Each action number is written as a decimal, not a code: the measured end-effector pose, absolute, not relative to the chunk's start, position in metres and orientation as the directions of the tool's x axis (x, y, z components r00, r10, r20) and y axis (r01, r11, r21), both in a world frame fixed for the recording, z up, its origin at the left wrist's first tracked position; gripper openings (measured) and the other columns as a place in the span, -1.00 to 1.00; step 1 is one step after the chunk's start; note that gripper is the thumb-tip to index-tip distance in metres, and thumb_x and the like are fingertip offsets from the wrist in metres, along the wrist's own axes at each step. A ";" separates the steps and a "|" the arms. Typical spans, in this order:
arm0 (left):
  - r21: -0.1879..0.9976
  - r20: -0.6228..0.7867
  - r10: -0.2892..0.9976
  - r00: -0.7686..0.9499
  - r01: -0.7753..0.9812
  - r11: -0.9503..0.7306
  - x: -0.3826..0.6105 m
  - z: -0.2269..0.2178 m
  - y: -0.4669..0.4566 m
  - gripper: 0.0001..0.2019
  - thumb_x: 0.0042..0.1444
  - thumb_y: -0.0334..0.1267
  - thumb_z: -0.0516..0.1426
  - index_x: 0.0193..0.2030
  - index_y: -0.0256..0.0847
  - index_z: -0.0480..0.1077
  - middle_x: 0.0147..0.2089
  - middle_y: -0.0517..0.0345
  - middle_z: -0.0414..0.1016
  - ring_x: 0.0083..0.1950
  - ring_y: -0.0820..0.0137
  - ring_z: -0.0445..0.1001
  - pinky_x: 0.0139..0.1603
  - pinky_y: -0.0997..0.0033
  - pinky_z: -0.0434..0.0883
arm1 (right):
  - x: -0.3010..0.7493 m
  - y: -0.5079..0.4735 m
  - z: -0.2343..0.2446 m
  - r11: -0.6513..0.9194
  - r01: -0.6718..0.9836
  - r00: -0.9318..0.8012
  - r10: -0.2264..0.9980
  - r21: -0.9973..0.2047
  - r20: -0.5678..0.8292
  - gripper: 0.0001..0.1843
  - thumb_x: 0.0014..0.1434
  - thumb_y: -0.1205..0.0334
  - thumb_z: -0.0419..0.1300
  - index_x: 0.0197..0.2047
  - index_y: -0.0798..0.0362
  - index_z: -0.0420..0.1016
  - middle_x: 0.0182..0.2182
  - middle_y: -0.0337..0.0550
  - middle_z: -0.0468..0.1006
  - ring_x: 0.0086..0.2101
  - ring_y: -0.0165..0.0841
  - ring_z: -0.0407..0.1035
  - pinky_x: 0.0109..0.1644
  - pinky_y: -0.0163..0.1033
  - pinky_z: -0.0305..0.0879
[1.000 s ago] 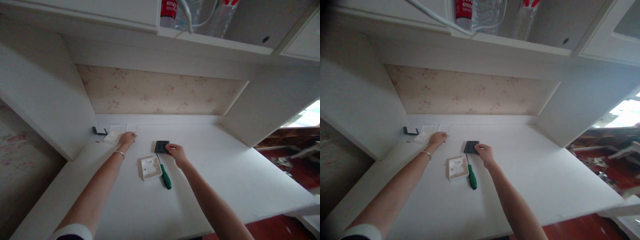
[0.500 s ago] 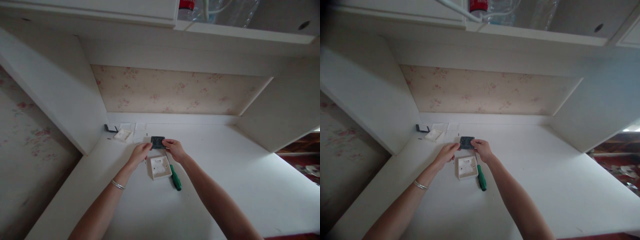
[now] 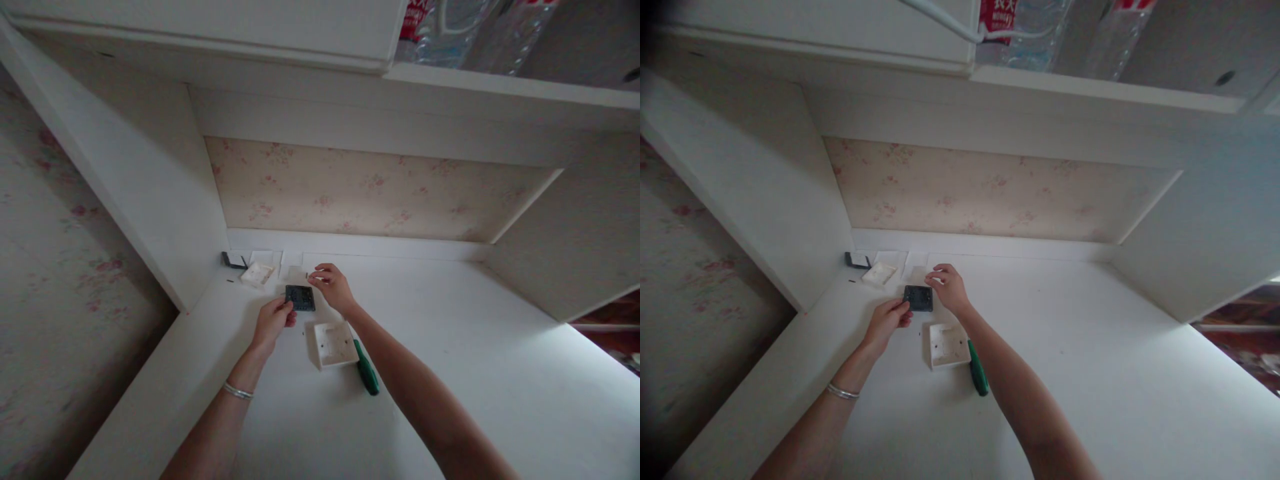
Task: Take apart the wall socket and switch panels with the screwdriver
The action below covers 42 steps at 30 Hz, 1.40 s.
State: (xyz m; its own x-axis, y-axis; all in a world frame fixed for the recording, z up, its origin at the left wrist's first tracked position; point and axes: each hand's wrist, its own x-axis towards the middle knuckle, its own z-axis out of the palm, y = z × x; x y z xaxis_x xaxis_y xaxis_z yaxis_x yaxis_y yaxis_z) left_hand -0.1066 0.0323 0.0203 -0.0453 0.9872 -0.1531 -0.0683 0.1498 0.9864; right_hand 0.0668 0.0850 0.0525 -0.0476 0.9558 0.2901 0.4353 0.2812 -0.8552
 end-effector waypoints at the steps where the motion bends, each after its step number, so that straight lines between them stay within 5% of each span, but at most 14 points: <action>1: 0.986 -0.156 0.986 -0.060 -0.077 0.151 -0.108 0.020 0.032 -0.73 -0.07 -0.17 0.19 -0.33 -0.39 0.44 -0.51 0.07 0.46 -0.57 0.48 0.41 -0.56 0.51 0.39 | 0.066 0.091 0.053 0.263 0.473 -0.047 0.961 -0.841 0.274 -0.78 0.05 0.08 0.21 -0.26 -0.06 0.58 -0.11 -0.20 0.50 -0.18 -0.42 0.39 -0.05 -0.32 0.26; 5: 0.987 -0.143 0.978 -0.152 -0.099 0.129 -0.113 0.016 0.033 -0.67 -0.06 -0.12 0.19 -0.28 -0.39 0.44 -0.48 0.05 0.47 -0.61 0.49 0.39 -0.60 0.50 0.36 | 0.065 0.117 0.045 0.099 0.605 0.017 0.991 -0.790 0.136 -0.67 0.05 0.09 0.20 -0.12 0.02 0.54 -0.36 -0.20 0.59 -0.33 -0.40 0.45 -0.16 -0.33 0.29; 9: 0.991 -0.117 0.951 -0.286 -0.102 0.091 -0.121 0.014 0.037 -0.65 -0.02 -0.09 0.14 -0.23 -0.37 0.41 -0.43 0.06 0.46 -0.63 0.51 0.38 -0.62 0.50 0.36 | 0.062 0.134 0.026 -0.093 0.700 0.109 0.994 -0.708 -0.023 -0.77 -0.05 0.17 0.25 -0.32 0.12 0.57 -0.60 -0.17 0.55 -0.45 -0.35 0.45 -0.31 -0.33 0.30; 12: 0.993 -0.100 0.936 -0.336 -0.098 0.070 -0.125 0.014 0.039 -0.67 0.00 -0.10 0.12 -0.22 -0.37 0.40 -0.41 0.06 0.46 -0.64 0.51 0.38 -0.61 0.49 0.37 | 0.054 0.141 0.020 -0.135 0.731 0.122 0.990 -0.669 -0.067 -0.85 -0.07 0.21 0.25 -0.42 0.09 0.56 -0.59 -0.17 0.55 -0.44 -0.36 0.46 -0.34 -0.36 0.28; 19: 0.994 -0.075 0.933 -0.352 -0.106 0.040 -0.127 0.012 0.042 -0.64 0.01 -0.09 0.12 -0.19 -0.37 0.40 -0.39 0.02 0.48 -0.62 0.51 0.38 -0.61 0.48 0.38 | 0.037 0.147 0.035 -0.048 0.734 0.003 0.998 -0.678 -0.067 -0.79 0.09 0.21 0.13 -0.25 0.05 0.55 -0.44 -0.21 0.59 -0.44 -0.46 0.46 -0.35 -0.42 0.26; 32: 0.998 -0.064 0.978 -0.198 -0.013 0.063 -0.102 0.008 0.087 -0.75 0.09 -0.17 0.08 -0.20 -0.32 0.40 -0.35 0.03 0.50 -0.61 0.53 0.40 -0.61 0.53 0.37 | 0.123 -0.014 0.073 0.269 0.720 -0.398 0.915 -0.640 -0.064 -0.70 0.15 0.08 0.06 -0.28 0.03 0.57 -0.59 -0.25 0.49 -0.58 -0.47 0.29 -0.50 -0.40 0.07; 38: 0.983 -0.124 0.988 -0.088 0.127 0.134 -0.071 0.013 0.144 -0.84 0.13 -0.27 0.08 -0.31 -0.34 0.39 -0.38 0.07 0.49 -0.62 0.57 0.37 -0.60 0.58 0.33 | 0.144 -0.085 0.072 0.173 0.814 -0.265 0.960 -0.555 -0.089 -0.64 0.13 0.01 0.10 -0.03 -0.11 0.45 -0.53 -0.28 0.53 -0.54 -0.44 0.35 -0.47 -0.39 0.06; 42: 0.960 -0.178 0.983 -0.046 0.211 0.183 -0.049 0.013 0.168 -0.82 0.18 -0.24 0.08 -0.29 -0.34 0.38 -0.41 0.17 0.44 -0.57 0.58 0.35 -0.54 0.54 0.35 | 0.137 -0.101 0.068 0.229 0.896 -0.286 0.953 -0.381 -0.098 -0.69 0.07 0.02 0.17 -0.09 -0.17 0.46 -0.44 -0.23 0.58 -0.40 -0.31 0.45 -0.37 -0.35 0.13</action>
